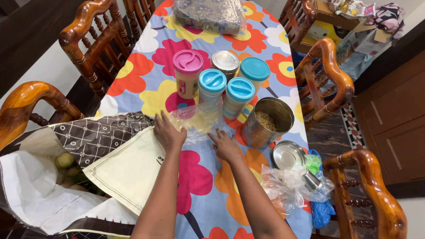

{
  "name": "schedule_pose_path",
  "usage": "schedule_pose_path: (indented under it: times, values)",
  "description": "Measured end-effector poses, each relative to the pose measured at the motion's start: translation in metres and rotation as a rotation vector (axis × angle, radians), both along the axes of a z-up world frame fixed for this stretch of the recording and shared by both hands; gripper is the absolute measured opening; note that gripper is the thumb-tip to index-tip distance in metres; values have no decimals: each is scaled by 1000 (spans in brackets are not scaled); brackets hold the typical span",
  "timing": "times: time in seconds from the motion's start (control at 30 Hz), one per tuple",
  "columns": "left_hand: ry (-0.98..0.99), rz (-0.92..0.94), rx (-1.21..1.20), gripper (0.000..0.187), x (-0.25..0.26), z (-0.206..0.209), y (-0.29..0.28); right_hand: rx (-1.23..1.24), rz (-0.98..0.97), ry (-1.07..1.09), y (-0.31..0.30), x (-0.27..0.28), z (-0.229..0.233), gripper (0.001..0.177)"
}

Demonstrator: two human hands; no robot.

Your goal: The person transfers grains from a plastic bag into a metal container and secures the lid. Then, the person empties a reusable shopping bag onto the table, revealing green beans, tomatoes, onions, and other vegetables, and arranges them on the table.

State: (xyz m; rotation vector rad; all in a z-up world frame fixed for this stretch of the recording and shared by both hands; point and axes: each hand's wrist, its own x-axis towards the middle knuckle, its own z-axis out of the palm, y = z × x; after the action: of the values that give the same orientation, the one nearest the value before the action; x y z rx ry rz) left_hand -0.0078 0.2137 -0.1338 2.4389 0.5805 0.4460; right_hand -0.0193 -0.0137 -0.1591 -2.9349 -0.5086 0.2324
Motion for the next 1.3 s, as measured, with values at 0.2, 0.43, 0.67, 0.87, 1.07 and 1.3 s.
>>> schedule_pose_path:
  times: [0.2,0.43,0.67,0.87,1.07,1.3]
  values:
    - [-21,-198,192,92,4,4,-26,30,-36,51,1,-5,-3,63]
    - [-54,-366,168,87,4,6,-79,115,-60,-86,-24,-13,18,64]
    - [-90,-501,135,87,-12,14,-142,223,-145,-274,-80,-45,32,56]
    - [-116,-620,123,88,-29,17,-198,155,-250,-405,-141,-74,27,50]
    - [-142,-694,121,80,-51,11,-246,162,-426,-402,-189,-83,23,21]
    - [-94,-762,65,55,-77,0,-268,180,-492,-320,-201,-89,7,13]
